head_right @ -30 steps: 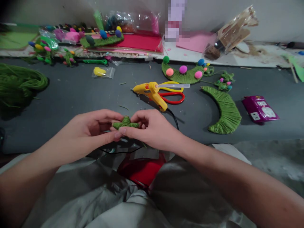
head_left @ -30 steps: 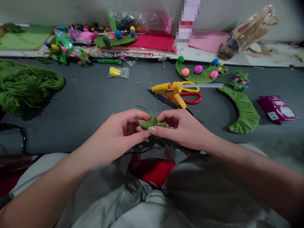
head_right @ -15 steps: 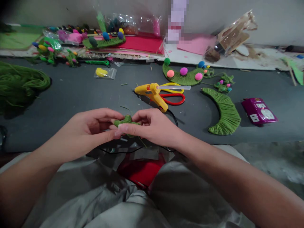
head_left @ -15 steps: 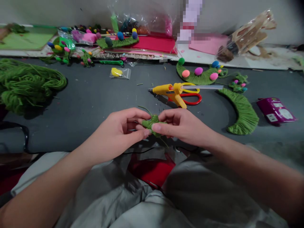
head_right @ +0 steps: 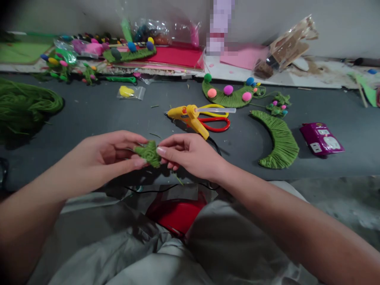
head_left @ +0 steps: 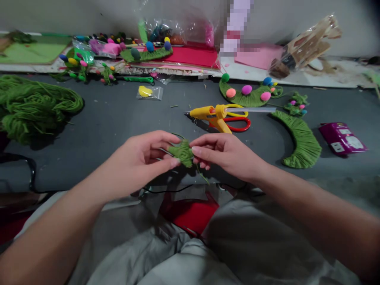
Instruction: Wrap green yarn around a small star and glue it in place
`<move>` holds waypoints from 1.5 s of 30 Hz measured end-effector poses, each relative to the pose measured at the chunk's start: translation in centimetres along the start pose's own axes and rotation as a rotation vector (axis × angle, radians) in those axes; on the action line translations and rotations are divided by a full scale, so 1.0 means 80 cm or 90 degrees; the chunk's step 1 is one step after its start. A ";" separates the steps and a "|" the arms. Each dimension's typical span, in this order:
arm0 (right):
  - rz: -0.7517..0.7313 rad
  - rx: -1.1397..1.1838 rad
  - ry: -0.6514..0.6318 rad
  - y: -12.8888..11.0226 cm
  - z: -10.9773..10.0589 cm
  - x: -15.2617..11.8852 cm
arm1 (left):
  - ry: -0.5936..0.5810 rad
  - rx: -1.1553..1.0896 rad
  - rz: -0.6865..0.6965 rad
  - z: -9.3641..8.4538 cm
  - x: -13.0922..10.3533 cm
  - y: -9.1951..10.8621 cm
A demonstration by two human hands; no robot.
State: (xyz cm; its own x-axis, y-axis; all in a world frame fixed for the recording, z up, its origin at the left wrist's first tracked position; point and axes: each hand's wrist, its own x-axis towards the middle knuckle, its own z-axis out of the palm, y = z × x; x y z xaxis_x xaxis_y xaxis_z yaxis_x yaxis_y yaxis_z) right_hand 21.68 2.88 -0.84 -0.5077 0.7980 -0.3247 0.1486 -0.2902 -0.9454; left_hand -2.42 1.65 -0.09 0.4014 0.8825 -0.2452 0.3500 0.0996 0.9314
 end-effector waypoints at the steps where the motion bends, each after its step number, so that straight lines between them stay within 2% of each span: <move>1: -0.003 0.003 0.017 -0.001 0.000 0.000 | 0.004 0.030 -0.011 -0.011 0.000 -0.004; 3: -0.003 -0.004 0.036 -0.004 -0.001 -0.003 | 0.053 0.139 -0.047 -0.034 0.001 -0.013; 5: 0.000 -0.016 0.035 -0.006 -0.002 -0.006 | 0.151 0.336 -0.040 -0.050 0.001 -0.019; 6: 0.000 -0.023 0.032 -0.007 -0.002 -0.008 | 0.203 0.421 -0.017 -0.054 0.001 -0.020; 8: -0.005 -0.039 0.026 -0.008 -0.002 -0.011 | 0.251 0.465 0.027 -0.050 0.002 -0.017; 12: -0.048 -0.070 0.002 -0.004 0.001 -0.013 | 0.185 0.330 0.092 -0.010 0.002 -0.003; 15: -0.098 -0.103 -0.020 -0.001 0.004 -0.017 | 0.148 0.372 0.192 0.025 -0.003 0.003; 18: -0.108 -0.144 -0.034 -0.003 0.005 -0.025 | 0.089 0.420 0.223 0.044 -0.009 0.002; 23: -0.105 -0.256 -0.033 -0.014 -0.004 -0.036 | 0.042 0.467 0.178 0.045 -0.011 0.000; 29: -0.202 -0.546 -0.184 -0.023 -0.018 -0.042 | -0.010 0.492 0.132 0.051 -0.006 0.004; 32: -0.198 -0.595 -0.188 -0.023 -0.017 -0.042 | -0.013 0.425 0.106 0.051 -0.005 0.007; 37: -0.168 -0.517 -0.125 -0.021 -0.007 -0.034 | -0.004 0.223 0.054 0.042 -0.004 0.010; 42: -0.151 -0.382 -0.107 -0.015 -0.005 -0.026 | 0.019 0.232 0.052 0.038 -0.002 0.010; 45: -0.142 -0.270 -0.068 -0.009 -0.009 -0.020 | 0.023 0.257 0.062 0.038 0.000 0.009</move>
State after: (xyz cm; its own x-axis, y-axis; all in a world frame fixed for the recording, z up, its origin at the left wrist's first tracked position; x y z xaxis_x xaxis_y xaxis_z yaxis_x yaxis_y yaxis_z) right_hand 22.98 2.16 0.31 -0.6472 0.7513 -0.1294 0.3473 0.1394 -0.9273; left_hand 0.43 0.29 -0.25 0.4216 0.8952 -0.1446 0.6188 -0.1675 0.7675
